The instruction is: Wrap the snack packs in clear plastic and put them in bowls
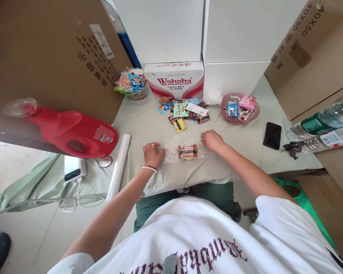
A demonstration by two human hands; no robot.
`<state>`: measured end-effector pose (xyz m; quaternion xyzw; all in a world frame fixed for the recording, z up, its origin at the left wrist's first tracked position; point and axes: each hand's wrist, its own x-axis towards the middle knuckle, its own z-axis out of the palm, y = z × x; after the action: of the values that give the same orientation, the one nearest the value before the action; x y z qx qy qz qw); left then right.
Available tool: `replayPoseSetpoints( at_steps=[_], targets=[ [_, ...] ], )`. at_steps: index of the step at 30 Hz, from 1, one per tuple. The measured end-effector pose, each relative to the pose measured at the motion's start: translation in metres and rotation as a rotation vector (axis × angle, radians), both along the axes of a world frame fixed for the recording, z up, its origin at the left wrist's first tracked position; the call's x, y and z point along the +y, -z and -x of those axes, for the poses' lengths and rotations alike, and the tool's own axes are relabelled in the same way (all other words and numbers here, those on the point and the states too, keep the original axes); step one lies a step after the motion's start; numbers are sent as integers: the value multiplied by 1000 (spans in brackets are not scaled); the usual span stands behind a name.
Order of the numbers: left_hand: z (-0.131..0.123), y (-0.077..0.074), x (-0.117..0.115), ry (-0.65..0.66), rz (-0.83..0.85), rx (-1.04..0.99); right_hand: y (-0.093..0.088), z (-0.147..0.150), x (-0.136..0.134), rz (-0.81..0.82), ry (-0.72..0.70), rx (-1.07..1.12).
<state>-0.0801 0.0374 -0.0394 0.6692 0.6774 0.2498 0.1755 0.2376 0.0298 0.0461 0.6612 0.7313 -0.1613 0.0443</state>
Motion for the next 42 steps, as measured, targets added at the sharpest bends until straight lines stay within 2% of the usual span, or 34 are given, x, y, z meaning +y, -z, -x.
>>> replayPoseSetpoints(
  at_steps=[3, 6, 9, 12, 15, 19, 22, 25, 27, 28, 31, 33, 34, 38, 42],
  targets=[
    [1, -6, -19, -90, -151, 49, 3, 18, 25, -132, -55, 67],
    [-4, -19, -49, -78, -336, 111, 13, 40, 47, -68, -115, 83],
    [-19, -33, -72, 170, -333, 195, 24, 58, 65, 54, -108, 41],
    [-41, -40, -79, 431, -190, 292, 24, 67, 71, 91, -116, 58],
    [-57, -39, -72, 483, -70, 363, 12, 67, 58, 78, -151, 104],
    [-63, -28, -64, 477, -36, 375, 3, 66, 7, -103, -258, 114],
    [-60, -19, -67, 478, -37, 359, 15, 66, -38, -171, -414, 115],
    [-53, -10, -71, 484, -45, 265, 38, 67, -65, -200, -435, 144],
    [-47, -4, -71, 458, -59, 137, 51, 68, -71, -226, -393, 186],
    [-44, 0, -69, 404, -74, 72, 56, 69, -71, -237, -366, 207],
    [-37, 8, -55, 128, -126, -76, 63, 73, -68, -260, -293, 238],
    [-34, 11, -39, 38, -107, -151, 62, 75, -66, -260, -268, 245],
    [-34, 11, -30, 58, -74, -193, 60, 76, -66, -254, -265, 248],
    [-32, 5, -1, 311, 28, -309, 53, 75, -64, -220, -248, 256],
    [-17, -5, 0, 396, -3, -271, 48, 75, -62, -195, -195, 291]
  ],
)
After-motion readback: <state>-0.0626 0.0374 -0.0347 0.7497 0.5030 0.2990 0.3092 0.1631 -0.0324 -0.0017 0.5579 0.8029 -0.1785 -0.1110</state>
